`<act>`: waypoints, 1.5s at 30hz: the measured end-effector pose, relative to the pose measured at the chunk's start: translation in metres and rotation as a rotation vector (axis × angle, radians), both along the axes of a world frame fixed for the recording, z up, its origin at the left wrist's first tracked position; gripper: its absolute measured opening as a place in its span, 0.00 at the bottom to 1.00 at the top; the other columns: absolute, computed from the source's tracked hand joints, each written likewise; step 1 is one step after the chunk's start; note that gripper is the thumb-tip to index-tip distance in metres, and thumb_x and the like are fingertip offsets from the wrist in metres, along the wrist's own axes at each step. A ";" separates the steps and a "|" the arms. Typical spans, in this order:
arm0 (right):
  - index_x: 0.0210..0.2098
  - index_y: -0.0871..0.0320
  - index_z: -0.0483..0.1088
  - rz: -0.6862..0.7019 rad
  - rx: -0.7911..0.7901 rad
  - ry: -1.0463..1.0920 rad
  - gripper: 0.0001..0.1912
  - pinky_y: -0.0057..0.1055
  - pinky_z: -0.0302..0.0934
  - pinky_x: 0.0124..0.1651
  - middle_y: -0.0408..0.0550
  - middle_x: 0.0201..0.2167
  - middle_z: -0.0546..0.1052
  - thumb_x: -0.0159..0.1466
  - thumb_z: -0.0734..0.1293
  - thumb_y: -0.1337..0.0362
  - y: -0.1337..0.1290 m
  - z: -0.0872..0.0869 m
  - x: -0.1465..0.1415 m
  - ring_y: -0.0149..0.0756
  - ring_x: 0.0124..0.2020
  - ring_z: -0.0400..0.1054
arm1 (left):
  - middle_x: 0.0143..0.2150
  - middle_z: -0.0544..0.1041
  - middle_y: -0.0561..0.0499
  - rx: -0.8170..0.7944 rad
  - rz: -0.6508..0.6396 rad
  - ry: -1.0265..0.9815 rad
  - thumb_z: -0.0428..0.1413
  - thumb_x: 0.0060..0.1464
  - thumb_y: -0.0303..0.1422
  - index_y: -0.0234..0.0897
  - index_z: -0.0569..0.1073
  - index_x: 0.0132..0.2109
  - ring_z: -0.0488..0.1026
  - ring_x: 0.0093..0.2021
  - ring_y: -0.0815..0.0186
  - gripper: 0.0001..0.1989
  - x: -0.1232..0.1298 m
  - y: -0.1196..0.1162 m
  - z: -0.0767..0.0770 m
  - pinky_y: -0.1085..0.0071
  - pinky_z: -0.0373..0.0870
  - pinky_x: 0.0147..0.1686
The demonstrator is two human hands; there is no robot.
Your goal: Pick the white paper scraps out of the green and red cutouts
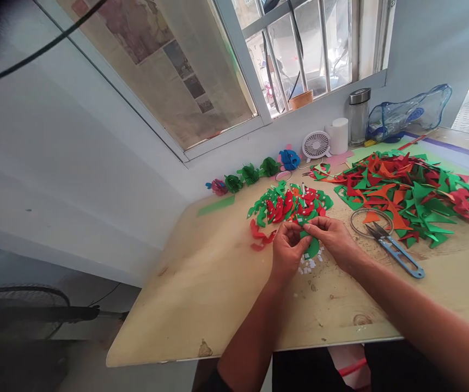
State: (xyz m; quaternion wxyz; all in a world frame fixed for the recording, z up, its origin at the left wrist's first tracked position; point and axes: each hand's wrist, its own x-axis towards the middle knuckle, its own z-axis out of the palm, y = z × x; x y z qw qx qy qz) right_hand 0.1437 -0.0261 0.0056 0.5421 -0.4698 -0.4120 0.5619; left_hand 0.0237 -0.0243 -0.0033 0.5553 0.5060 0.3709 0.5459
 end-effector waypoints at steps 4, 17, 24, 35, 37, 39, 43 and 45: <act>0.23 0.59 0.70 -0.023 -0.025 0.040 0.19 0.26 0.56 0.27 0.41 0.20 0.70 0.44 0.75 0.50 0.000 0.002 0.000 0.28 0.23 0.61 | 0.26 0.71 0.54 -0.046 -0.014 -0.034 0.65 0.38 0.35 0.35 0.66 0.32 0.68 0.25 0.74 0.17 -0.001 0.001 0.000 0.76 0.66 0.28; 0.22 0.58 0.71 -0.041 -0.014 0.040 0.18 0.26 0.55 0.27 0.40 0.20 0.70 0.44 0.76 0.51 0.000 0.004 -0.001 0.28 0.24 0.60 | 0.20 0.71 0.55 -0.243 -0.132 -0.025 0.65 0.35 0.37 0.31 0.74 0.24 0.64 0.22 0.75 0.13 -0.003 0.002 0.005 0.76 0.61 0.26; 0.27 0.56 0.73 -0.027 -0.004 0.030 0.16 0.27 0.56 0.31 0.41 0.24 0.72 0.47 0.74 0.51 0.001 0.001 -0.001 0.29 0.27 0.62 | 0.22 0.73 0.55 -0.252 -0.096 -0.100 0.66 0.33 0.36 0.32 0.75 0.25 0.66 0.23 0.73 0.13 -0.003 0.004 0.004 0.75 0.62 0.28; 0.26 0.57 0.73 0.165 -0.014 -0.124 0.17 0.28 0.54 0.28 0.42 0.24 0.72 0.49 0.73 0.49 -0.001 -0.003 -0.001 0.29 0.25 0.60 | 0.27 0.75 0.52 -0.315 0.055 -0.214 0.65 0.36 0.36 0.31 0.76 0.29 0.69 0.25 0.72 0.14 -0.008 0.009 -0.002 0.74 0.65 0.28; 0.26 0.57 0.72 0.161 -0.034 -0.083 0.16 0.27 0.53 0.28 0.41 0.23 0.71 0.48 0.74 0.51 -0.001 -0.004 -0.001 0.28 0.25 0.60 | 0.26 0.74 0.52 -0.327 0.034 -0.241 0.65 0.36 0.37 0.31 0.75 0.29 0.69 0.25 0.72 0.14 -0.007 0.009 -0.002 0.75 0.65 0.28; 0.25 0.58 0.72 0.150 -0.068 -0.014 0.15 0.26 0.54 0.28 0.40 0.22 0.71 0.47 0.75 0.54 0.000 -0.004 0.000 0.27 0.24 0.60 | 0.25 0.73 0.53 -0.328 0.015 -0.262 0.65 0.37 0.38 0.31 0.74 0.30 0.68 0.24 0.73 0.15 -0.007 0.009 -0.001 0.75 0.65 0.27; 0.25 0.57 0.72 0.142 -0.140 0.205 0.13 0.23 0.56 0.28 0.39 0.23 0.71 0.47 0.76 0.58 0.002 -0.003 0.004 0.25 0.25 0.62 | 0.27 0.72 0.53 -0.248 0.064 -0.238 0.65 0.38 0.38 0.32 0.73 0.35 0.67 0.24 0.74 0.18 -0.007 0.009 0.002 0.76 0.65 0.25; 0.26 0.57 0.72 0.139 -0.163 0.307 0.11 0.22 0.58 0.28 0.40 0.24 0.72 0.48 0.76 0.60 0.003 -0.003 0.005 0.25 0.25 0.63 | 0.28 0.72 0.53 -0.161 0.071 -0.190 0.65 0.39 0.37 0.34 0.71 0.36 0.67 0.25 0.73 0.17 -0.008 0.007 0.003 0.76 0.65 0.25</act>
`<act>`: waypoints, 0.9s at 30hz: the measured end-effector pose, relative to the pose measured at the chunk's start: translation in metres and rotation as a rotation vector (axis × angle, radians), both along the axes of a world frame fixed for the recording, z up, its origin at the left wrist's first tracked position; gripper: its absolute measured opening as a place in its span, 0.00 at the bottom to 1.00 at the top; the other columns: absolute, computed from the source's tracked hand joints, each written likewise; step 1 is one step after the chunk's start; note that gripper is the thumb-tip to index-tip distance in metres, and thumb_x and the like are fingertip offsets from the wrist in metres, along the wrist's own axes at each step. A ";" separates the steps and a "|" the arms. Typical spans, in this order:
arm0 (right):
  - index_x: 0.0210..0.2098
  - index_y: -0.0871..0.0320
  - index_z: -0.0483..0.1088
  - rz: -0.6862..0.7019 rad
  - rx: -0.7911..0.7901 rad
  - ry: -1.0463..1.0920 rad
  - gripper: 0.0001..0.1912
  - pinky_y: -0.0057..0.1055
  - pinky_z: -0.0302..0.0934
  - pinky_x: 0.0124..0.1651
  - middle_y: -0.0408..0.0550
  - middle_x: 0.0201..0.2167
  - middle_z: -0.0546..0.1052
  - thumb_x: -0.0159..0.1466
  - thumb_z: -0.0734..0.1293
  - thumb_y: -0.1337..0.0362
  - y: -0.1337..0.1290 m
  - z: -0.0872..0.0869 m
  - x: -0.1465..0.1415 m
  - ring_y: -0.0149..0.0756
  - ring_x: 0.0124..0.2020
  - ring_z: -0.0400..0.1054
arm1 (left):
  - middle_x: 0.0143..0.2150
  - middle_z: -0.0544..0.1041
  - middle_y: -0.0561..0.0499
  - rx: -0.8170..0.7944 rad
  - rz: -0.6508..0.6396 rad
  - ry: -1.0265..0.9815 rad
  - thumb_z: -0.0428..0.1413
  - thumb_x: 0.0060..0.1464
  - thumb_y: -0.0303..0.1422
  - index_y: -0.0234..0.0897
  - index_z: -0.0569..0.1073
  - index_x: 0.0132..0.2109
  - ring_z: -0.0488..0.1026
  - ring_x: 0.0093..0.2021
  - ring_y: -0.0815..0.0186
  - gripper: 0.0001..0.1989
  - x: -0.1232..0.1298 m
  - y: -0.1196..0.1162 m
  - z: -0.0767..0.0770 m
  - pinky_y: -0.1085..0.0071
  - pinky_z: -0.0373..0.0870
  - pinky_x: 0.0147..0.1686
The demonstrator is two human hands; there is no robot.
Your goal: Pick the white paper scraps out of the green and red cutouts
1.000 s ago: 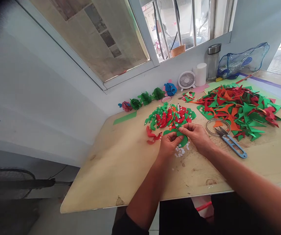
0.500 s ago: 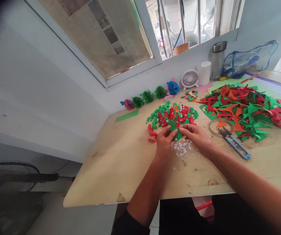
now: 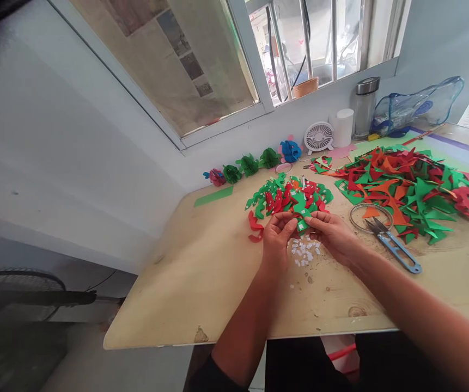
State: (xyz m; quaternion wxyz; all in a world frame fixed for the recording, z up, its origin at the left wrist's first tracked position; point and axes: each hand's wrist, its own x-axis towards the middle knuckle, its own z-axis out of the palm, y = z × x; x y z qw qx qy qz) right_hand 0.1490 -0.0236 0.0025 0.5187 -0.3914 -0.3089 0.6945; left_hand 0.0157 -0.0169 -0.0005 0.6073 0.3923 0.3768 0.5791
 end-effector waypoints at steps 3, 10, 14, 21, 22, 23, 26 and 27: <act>0.27 0.57 0.73 -0.014 -0.030 0.091 0.09 0.22 0.61 0.29 0.40 0.24 0.73 0.49 0.75 0.62 0.002 -0.002 0.002 0.26 0.25 0.64 | 0.28 0.70 0.55 0.162 -0.053 0.131 0.64 0.41 0.34 0.35 0.71 0.38 0.66 0.27 0.74 0.15 -0.001 -0.002 0.000 0.77 0.65 0.29; 0.30 0.55 0.74 0.000 -0.012 0.119 0.07 0.25 0.64 0.33 0.43 0.28 0.76 0.54 0.72 0.60 0.002 -0.006 0.003 0.29 0.29 0.68 | 0.28 0.70 0.54 0.336 -0.060 0.362 0.59 0.48 0.30 0.36 0.74 0.41 0.65 0.27 0.73 0.11 -0.001 -0.007 0.004 0.76 0.65 0.30; 0.30 0.55 0.74 0.020 0.018 0.047 0.08 0.27 0.63 0.33 0.43 0.27 0.76 0.55 0.71 0.57 0.001 -0.006 0.003 0.31 0.29 0.68 | 0.30 0.72 0.52 0.353 0.011 0.425 0.58 0.48 0.31 0.37 0.76 0.41 0.67 0.29 0.71 0.11 -0.001 -0.010 0.008 0.75 0.66 0.32; 0.29 0.55 0.72 0.040 0.060 -0.032 0.11 0.30 0.63 0.34 0.44 0.25 0.74 0.55 0.70 0.54 0.000 -0.005 0.001 0.34 0.28 0.67 | 0.32 0.72 0.50 0.404 0.004 0.536 0.58 0.49 0.32 0.38 0.76 0.44 0.67 0.31 0.70 0.13 -0.004 -0.010 0.006 0.73 0.68 0.35; 0.29 0.55 0.72 0.046 0.056 -0.015 0.10 0.30 0.63 0.35 0.44 0.25 0.74 0.55 0.70 0.54 0.000 -0.004 0.000 0.33 0.28 0.67 | 0.33 0.72 0.50 0.402 0.003 0.530 0.58 0.49 0.32 0.38 0.76 0.44 0.67 0.31 0.70 0.13 -0.005 -0.010 0.006 0.73 0.69 0.35; 0.29 0.55 0.73 0.050 0.048 0.007 0.10 0.30 0.63 0.35 0.43 0.25 0.74 0.55 0.70 0.55 0.000 -0.004 0.000 0.32 0.27 0.67 | 0.33 0.72 0.50 0.398 0.004 0.520 0.58 0.49 0.32 0.38 0.76 0.44 0.67 0.31 0.70 0.13 -0.005 -0.010 0.006 0.73 0.69 0.35; 0.29 0.55 0.73 0.038 0.015 0.081 0.08 0.27 0.63 0.32 0.42 0.25 0.74 0.54 0.72 0.58 0.000 -0.003 0.000 0.29 0.25 0.65 | 0.34 0.74 0.49 0.364 -0.002 0.459 0.57 0.50 0.34 0.37 0.77 0.43 0.69 0.32 0.69 0.12 -0.005 -0.010 0.007 0.73 0.69 0.35; 0.29 0.56 0.73 0.036 0.004 0.099 0.08 0.26 0.62 0.31 0.42 0.25 0.74 0.54 0.72 0.58 0.000 -0.003 0.000 0.28 0.25 0.65 | 0.35 0.74 0.48 0.345 -0.013 0.432 0.56 0.50 0.34 0.37 0.77 0.43 0.69 0.33 0.69 0.12 -0.006 -0.010 0.007 0.73 0.69 0.35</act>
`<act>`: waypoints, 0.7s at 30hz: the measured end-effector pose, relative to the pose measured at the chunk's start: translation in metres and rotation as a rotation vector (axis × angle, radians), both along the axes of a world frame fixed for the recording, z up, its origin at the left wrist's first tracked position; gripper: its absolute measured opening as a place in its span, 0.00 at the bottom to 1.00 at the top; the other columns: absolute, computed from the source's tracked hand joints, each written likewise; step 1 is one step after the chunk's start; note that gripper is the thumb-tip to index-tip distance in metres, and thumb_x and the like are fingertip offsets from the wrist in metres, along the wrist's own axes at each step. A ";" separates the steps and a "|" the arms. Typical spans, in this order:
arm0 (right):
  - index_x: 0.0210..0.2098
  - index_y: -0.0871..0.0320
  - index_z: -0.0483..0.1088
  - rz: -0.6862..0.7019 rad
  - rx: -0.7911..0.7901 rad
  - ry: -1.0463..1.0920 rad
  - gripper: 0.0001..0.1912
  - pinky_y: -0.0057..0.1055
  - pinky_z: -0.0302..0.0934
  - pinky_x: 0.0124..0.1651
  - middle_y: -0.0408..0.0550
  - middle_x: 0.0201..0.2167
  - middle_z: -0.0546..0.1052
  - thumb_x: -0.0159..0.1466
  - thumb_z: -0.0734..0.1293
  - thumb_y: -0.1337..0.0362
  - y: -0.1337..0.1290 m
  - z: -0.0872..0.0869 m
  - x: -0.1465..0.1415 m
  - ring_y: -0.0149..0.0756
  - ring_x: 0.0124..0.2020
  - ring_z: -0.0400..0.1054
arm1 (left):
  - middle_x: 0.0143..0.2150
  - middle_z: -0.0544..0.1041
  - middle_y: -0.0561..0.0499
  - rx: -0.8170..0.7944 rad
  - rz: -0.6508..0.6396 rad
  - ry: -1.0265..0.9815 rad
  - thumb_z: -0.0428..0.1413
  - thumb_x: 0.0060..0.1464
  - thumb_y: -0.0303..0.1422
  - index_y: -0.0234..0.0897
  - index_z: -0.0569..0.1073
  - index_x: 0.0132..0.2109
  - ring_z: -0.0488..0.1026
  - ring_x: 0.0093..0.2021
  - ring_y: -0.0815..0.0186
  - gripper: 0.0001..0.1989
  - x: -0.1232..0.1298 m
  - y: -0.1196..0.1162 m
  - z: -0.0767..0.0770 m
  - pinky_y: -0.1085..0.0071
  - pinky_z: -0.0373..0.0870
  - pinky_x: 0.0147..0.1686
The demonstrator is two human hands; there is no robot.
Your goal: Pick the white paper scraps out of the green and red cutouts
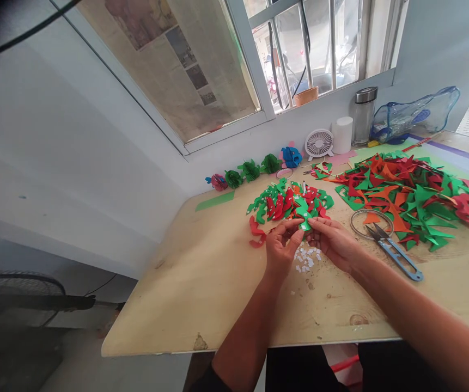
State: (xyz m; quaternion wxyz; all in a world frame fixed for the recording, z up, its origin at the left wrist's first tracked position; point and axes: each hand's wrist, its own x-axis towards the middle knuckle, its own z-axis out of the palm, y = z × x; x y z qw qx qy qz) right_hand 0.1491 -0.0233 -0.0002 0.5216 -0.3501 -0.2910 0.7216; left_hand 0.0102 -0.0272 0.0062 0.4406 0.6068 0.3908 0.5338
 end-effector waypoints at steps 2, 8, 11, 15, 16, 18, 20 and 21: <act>0.29 0.56 0.73 -0.002 -0.014 0.020 0.08 0.26 0.61 0.30 0.42 0.26 0.74 0.54 0.72 0.59 0.000 0.000 0.000 0.28 0.25 0.65 | 0.37 0.75 0.47 -0.046 -0.030 -0.051 0.57 0.50 0.34 0.37 0.77 0.43 0.70 0.34 0.68 0.13 0.000 0.001 -0.001 0.72 0.69 0.36; 0.29 0.55 0.72 -0.006 0.016 -0.024 0.08 0.27 0.62 0.30 0.42 0.27 0.74 0.55 0.71 0.58 0.000 0.001 0.001 0.29 0.25 0.65 | 0.33 0.76 0.49 -0.173 -0.081 -0.230 0.58 0.47 0.35 0.37 0.78 0.40 0.70 0.29 0.70 0.12 0.002 0.004 -0.001 0.73 0.69 0.33; 0.29 0.56 0.72 0.006 0.024 -0.040 0.09 0.28 0.62 0.30 0.43 0.27 0.74 0.55 0.71 0.57 0.000 0.002 0.002 0.29 0.25 0.65 | 0.32 0.75 0.50 -0.203 -0.092 -0.275 0.59 0.45 0.34 0.37 0.78 0.38 0.69 0.28 0.71 0.11 0.002 0.004 0.000 0.73 0.69 0.32; 0.29 0.55 0.72 0.001 0.020 -0.028 0.08 0.27 0.62 0.30 0.42 0.26 0.74 0.55 0.71 0.58 -0.001 0.003 0.002 0.29 0.25 0.65 | 0.32 0.75 0.49 -0.213 -0.077 -0.268 0.59 0.45 0.34 0.37 0.77 0.39 0.69 0.29 0.70 0.12 0.002 0.004 -0.001 0.73 0.69 0.31; 0.29 0.55 0.72 -0.004 0.016 -0.026 0.08 0.28 0.62 0.30 0.42 0.26 0.74 0.55 0.71 0.58 -0.001 0.003 0.002 0.29 0.25 0.65 | 0.31 0.74 0.50 -0.203 -0.071 -0.267 0.59 0.45 0.34 0.37 0.77 0.40 0.68 0.29 0.70 0.12 0.002 0.004 -0.002 0.74 0.68 0.31; 0.29 0.55 0.72 -0.008 0.002 -0.010 0.08 0.28 0.62 0.30 0.41 0.26 0.74 0.55 0.71 0.59 0.000 0.002 0.002 0.29 0.25 0.65 | 0.32 0.74 0.50 -0.159 -0.050 -0.259 0.59 0.46 0.33 0.36 0.75 0.40 0.69 0.30 0.71 0.12 0.002 0.004 -0.003 0.75 0.67 0.32; 0.28 0.55 0.71 -0.002 -0.012 0.017 0.07 0.28 0.62 0.31 0.41 0.26 0.74 0.54 0.72 0.59 0.000 0.002 0.002 0.28 0.25 0.65 | 0.32 0.73 0.51 -0.099 -0.012 -0.214 0.59 0.47 0.33 0.36 0.74 0.39 0.69 0.32 0.70 0.10 0.001 0.004 -0.004 0.75 0.67 0.33; 0.28 0.55 0.71 0.002 -0.018 0.029 0.07 0.27 0.62 0.31 0.40 0.26 0.74 0.54 0.72 0.60 0.001 0.002 0.003 0.28 0.25 0.65 | 0.33 0.73 0.51 -0.067 0.005 -0.177 0.59 0.48 0.32 0.37 0.74 0.38 0.70 0.33 0.70 0.08 0.001 0.004 -0.004 0.75 0.67 0.34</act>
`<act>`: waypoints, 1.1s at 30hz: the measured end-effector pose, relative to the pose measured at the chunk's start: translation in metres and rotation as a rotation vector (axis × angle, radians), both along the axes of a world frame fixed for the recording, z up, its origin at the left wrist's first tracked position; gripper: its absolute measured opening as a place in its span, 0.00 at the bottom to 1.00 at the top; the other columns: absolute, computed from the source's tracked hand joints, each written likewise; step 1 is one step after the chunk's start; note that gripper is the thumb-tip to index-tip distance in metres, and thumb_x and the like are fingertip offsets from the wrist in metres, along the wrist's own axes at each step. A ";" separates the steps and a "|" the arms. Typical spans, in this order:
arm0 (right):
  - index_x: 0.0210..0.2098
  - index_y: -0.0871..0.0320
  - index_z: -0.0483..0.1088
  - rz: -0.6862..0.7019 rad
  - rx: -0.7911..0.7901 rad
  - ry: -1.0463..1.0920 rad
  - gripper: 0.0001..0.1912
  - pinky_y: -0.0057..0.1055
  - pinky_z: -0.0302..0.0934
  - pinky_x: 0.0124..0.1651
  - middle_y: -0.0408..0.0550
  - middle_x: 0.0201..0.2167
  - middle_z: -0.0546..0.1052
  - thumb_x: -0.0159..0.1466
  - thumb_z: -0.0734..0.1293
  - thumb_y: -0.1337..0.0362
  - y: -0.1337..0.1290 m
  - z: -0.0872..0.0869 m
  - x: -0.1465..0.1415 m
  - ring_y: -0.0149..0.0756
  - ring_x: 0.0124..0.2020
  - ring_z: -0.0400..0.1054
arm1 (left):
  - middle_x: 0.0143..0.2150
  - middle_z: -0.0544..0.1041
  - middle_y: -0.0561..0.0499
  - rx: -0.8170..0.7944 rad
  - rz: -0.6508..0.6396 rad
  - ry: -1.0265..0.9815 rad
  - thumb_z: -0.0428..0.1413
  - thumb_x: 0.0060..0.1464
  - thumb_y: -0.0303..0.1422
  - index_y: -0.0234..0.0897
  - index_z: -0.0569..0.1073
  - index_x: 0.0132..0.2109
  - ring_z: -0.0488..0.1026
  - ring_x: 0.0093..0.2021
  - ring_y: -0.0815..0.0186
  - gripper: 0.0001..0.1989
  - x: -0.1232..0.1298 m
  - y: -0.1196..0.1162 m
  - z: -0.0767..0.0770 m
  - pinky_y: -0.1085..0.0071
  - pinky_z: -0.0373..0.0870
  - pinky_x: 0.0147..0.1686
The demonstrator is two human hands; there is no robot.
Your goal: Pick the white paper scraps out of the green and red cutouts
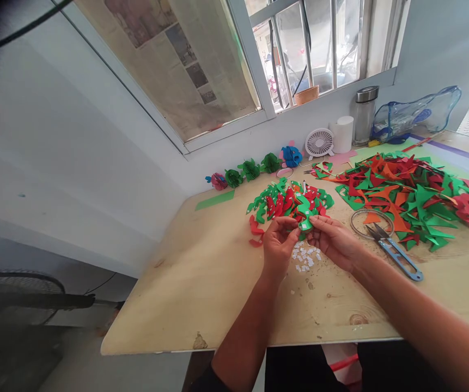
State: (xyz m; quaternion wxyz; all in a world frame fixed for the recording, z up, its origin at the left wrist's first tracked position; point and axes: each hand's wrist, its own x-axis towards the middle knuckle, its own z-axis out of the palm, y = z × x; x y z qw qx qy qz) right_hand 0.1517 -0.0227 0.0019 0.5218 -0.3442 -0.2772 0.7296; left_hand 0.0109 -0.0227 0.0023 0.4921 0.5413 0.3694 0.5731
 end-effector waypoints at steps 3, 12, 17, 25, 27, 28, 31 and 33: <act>0.28 0.55 0.72 -0.001 -0.013 0.019 0.07 0.27 0.62 0.31 0.41 0.25 0.74 0.54 0.72 0.60 0.000 0.000 0.001 0.28 0.25 0.66 | 0.35 0.73 0.49 0.098 0.021 0.136 0.56 0.51 0.31 0.37 0.74 0.36 0.70 0.37 0.68 0.05 -0.002 0.000 0.002 0.74 0.67 0.36; 0.28 0.55 0.71 -0.035 -0.011 -0.045 0.08 0.28 0.63 0.30 0.42 0.26 0.74 0.53 0.73 0.59 0.002 -0.004 0.003 0.30 0.25 0.67 | 0.36 0.73 0.48 0.376 0.207 0.471 0.54 0.51 0.24 0.40 0.76 0.38 0.70 0.41 0.63 0.09 -0.002 -0.002 0.003 0.67 0.68 0.42; 0.27 0.55 0.72 -0.062 0.003 -0.081 0.09 0.26 0.62 0.28 0.41 0.24 0.73 0.51 0.74 0.58 0.002 -0.005 0.000 0.29 0.24 0.65 | 0.35 0.73 0.47 0.421 0.266 0.518 0.54 0.50 0.24 0.39 0.76 0.37 0.70 0.40 0.62 0.09 -0.001 -0.002 0.000 0.65 0.68 0.44; 0.27 0.56 0.73 -0.113 0.093 -0.129 0.11 0.24 0.58 0.29 0.40 0.23 0.71 0.51 0.74 0.56 -0.002 0.000 -0.004 0.26 0.24 0.62 | 0.35 0.75 0.47 0.351 0.314 0.498 0.55 0.50 0.24 0.38 0.75 0.36 0.71 0.39 0.61 0.08 0.000 -0.001 -0.004 0.63 0.67 0.43; 0.28 0.56 0.73 -0.136 0.128 -0.165 0.12 0.25 0.57 0.29 0.41 0.23 0.70 0.51 0.74 0.56 -0.003 0.001 -0.005 0.27 0.24 0.61 | 0.34 0.76 0.47 0.364 0.349 0.525 0.55 0.50 0.25 0.38 0.75 0.36 0.71 0.38 0.61 0.07 0.000 -0.001 -0.006 0.64 0.67 0.42; 0.28 0.55 0.72 -0.147 0.146 -0.189 0.12 0.26 0.56 0.29 0.41 0.23 0.70 0.51 0.74 0.55 -0.003 0.001 -0.006 0.28 0.25 0.60 | 0.34 0.76 0.46 0.375 0.366 0.548 0.55 0.50 0.25 0.37 0.76 0.36 0.71 0.37 0.61 0.07 0.000 -0.001 -0.006 0.64 0.67 0.41; 0.28 0.55 0.72 -0.172 0.208 -0.275 0.12 0.26 0.55 0.29 0.40 0.23 0.70 0.52 0.73 0.54 -0.003 0.000 -0.006 0.29 0.25 0.60 | 0.32 0.77 0.46 0.419 0.396 0.619 0.55 0.50 0.25 0.37 0.77 0.37 0.71 0.37 0.60 0.08 0.000 -0.001 -0.007 0.64 0.67 0.40; 0.29 0.55 0.72 -0.181 0.254 -0.333 0.12 0.27 0.55 0.30 0.40 0.23 0.70 0.54 0.72 0.54 -0.003 -0.002 -0.006 0.29 0.25 0.60 | 0.32 0.77 0.46 0.435 0.399 0.651 0.55 0.51 0.24 0.37 0.77 0.38 0.71 0.36 0.61 0.08 0.000 -0.001 -0.007 0.64 0.68 0.39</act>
